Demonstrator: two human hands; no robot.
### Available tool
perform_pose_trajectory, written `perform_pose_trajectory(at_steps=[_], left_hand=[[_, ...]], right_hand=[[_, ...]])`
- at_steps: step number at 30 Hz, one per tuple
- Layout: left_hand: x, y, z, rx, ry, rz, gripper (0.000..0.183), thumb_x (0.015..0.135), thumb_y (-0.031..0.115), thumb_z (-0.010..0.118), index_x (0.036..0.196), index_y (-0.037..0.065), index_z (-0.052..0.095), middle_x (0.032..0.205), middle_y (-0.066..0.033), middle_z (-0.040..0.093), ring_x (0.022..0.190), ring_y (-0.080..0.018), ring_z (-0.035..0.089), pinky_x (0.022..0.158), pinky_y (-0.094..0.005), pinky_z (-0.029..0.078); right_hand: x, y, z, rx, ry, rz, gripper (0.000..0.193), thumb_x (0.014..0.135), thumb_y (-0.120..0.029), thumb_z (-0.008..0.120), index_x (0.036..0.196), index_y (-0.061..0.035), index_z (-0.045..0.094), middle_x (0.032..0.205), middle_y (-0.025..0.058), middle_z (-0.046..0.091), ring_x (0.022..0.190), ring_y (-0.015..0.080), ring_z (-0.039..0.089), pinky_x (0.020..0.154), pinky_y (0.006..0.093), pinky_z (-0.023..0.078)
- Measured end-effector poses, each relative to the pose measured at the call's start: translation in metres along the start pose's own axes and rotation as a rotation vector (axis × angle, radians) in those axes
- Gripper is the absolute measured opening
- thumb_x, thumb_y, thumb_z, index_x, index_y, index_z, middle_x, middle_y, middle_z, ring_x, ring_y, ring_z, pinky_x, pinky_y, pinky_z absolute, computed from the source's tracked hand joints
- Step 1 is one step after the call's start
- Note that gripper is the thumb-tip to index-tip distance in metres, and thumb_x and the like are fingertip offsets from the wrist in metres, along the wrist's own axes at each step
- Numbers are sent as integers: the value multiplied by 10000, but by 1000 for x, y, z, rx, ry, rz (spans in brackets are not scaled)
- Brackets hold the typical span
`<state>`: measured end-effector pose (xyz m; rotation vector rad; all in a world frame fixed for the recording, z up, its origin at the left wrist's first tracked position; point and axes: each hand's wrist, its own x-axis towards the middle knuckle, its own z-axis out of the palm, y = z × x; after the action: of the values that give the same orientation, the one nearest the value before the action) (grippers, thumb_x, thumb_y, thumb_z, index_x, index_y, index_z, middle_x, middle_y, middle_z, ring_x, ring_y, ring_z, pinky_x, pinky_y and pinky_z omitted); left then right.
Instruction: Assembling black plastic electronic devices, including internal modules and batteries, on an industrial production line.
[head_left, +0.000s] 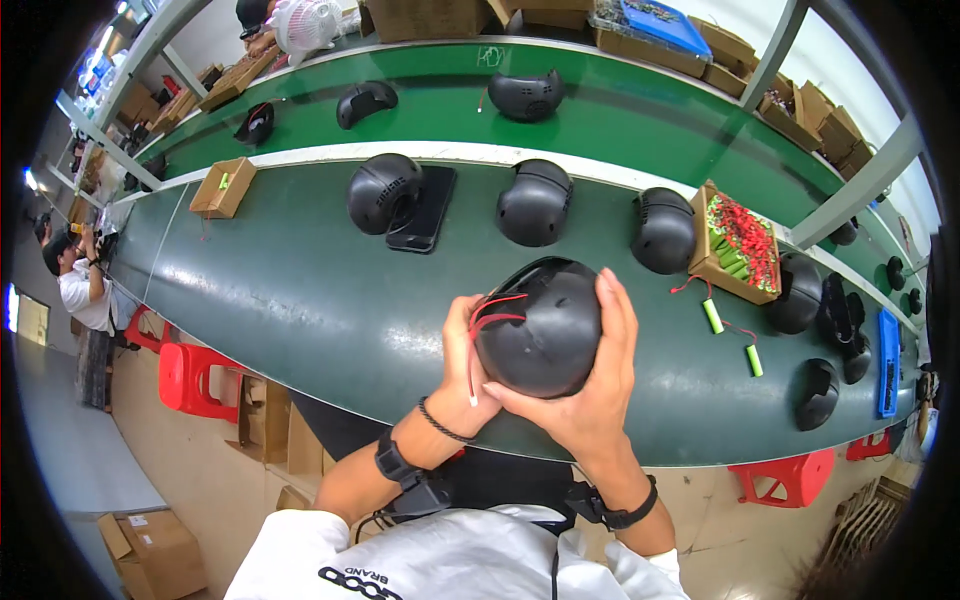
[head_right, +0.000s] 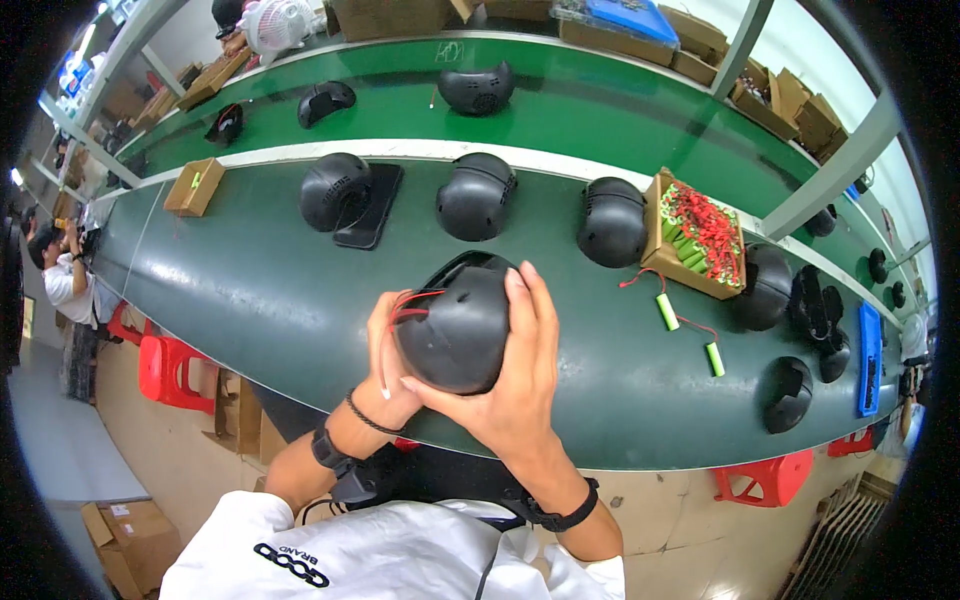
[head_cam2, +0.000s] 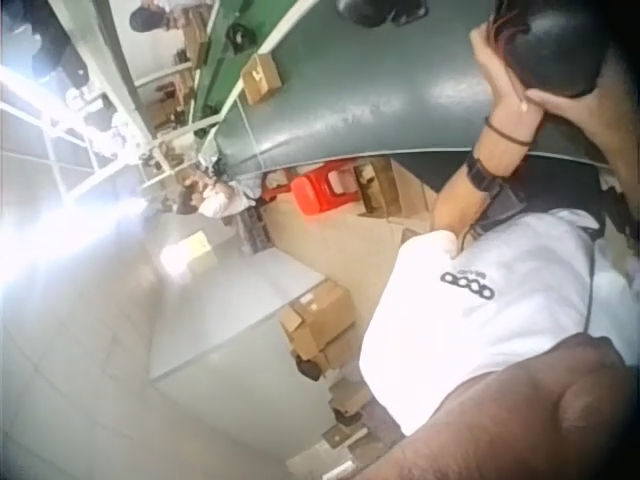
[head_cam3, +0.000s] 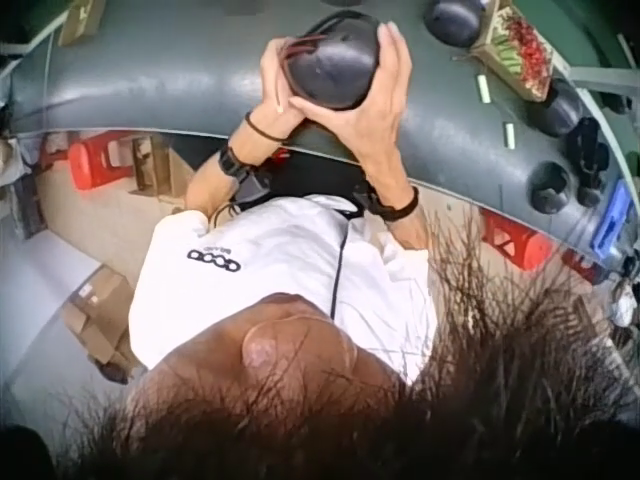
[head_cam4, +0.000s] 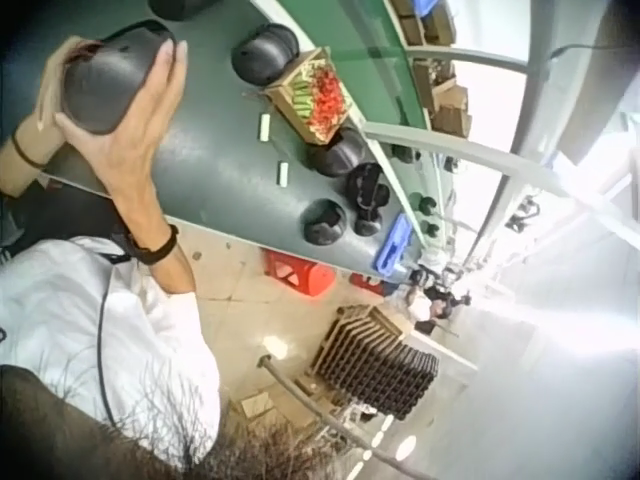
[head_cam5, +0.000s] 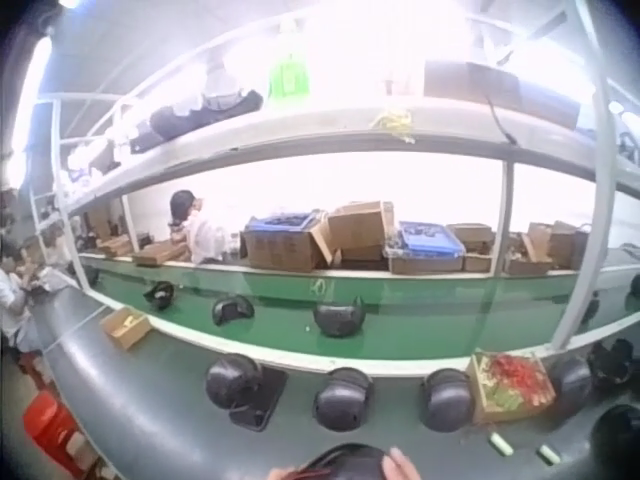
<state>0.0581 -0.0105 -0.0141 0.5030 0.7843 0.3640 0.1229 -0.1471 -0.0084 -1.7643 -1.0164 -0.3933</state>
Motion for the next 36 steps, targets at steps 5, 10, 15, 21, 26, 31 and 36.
perform_pose_trajectory(at_steps=[5, 10, 15, 21, 26, 31, 36], left_hand=[[-2, -3, -27, 119, -533, 53, 1036, 1008, 855, 375, 1657, 49, 348, 1627, -133, 488, 1513, -309, 459, 1258, -492, 371], [-7, 4, -29, 332, -739, 397, 1450, 686, 973, 706, 1693, 23, 274, 1625, -169, 470, 1479, -270, 514, 1236, -440, 422], [5, 32, -26, 572, -701, 540, 1373, 653, 645, 993, 1651, -8, 314, 1593, -168, 484, 1478, -269, 503, 1246, -411, 398], [32, 86, 36, 1190, -725, 1022, 1396, 567, 442, 1063, 1652, -18, 315, 1621, -199, 450, 1526, -320, 435, 1282, -434, 317], [121, 115, 102, 1256, -693, 1090, 1207, 806, 476, 946, 1678, -7, 265, 1648, -260, 405, 1533, -375, 428, 1271, -469, 342], [239, 136, 158, 1106, -199, 321, 1189, 941, 663, 736, 1548, -208, 200, 1468, -317, 550, 1151, -349, 731, 893, -363, 633], [300, 142, 170, 948, -161, 278, 1149, 945, 589, 750, 1602, -134, 145, 1584, -304, 387, 1425, -385, 534, 1063, -515, 601]], right_hand=[[28, 2, -30, 156, -161, 146, 1198, 568, -424, 1056, 1513, 71, 509, 1423, 286, 628, 1281, 414, 673, 1097, 492, 546], [34, -8, -39, 593, -339, 440, 1213, 582, -323, 1054, 1573, 41, 456, 1421, 209, 661, 1314, 296, 658, 1160, 398, 476], [60, -10, -59, 241, -459, 174, 1325, 593, -422, 1054, 1602, 86, 363, 1511, 282, 547, 1426, 390, 556, 1210, 462, 432], [131, 31, -61, -190, -589, -227, 1382, 547, -423, 1047, 1577, 131, 311, 1496, 358, 492, 1395, 513, 517, 1172, 514, 444], [220, 112, -35, -253, -606, -75, 1399, 520, -395, 1050, 1569, 156, 304, 1462, 376, 524, 1395, 500, 538, 1194, 486, 457], [303, 260, -31, -540, -463, 447, 1381, 469, -552, 1076, 1393, 214, 393, 1340, 349, 648, 1265, 450, 667, 1096, 464, 546], [320, 316, -8, -545, -479, 602, 1392, 464, -626, 1059, 1380, 217, 435, 1389, 375, 629, 1323, 430, 648, 1128, 425, 530]])
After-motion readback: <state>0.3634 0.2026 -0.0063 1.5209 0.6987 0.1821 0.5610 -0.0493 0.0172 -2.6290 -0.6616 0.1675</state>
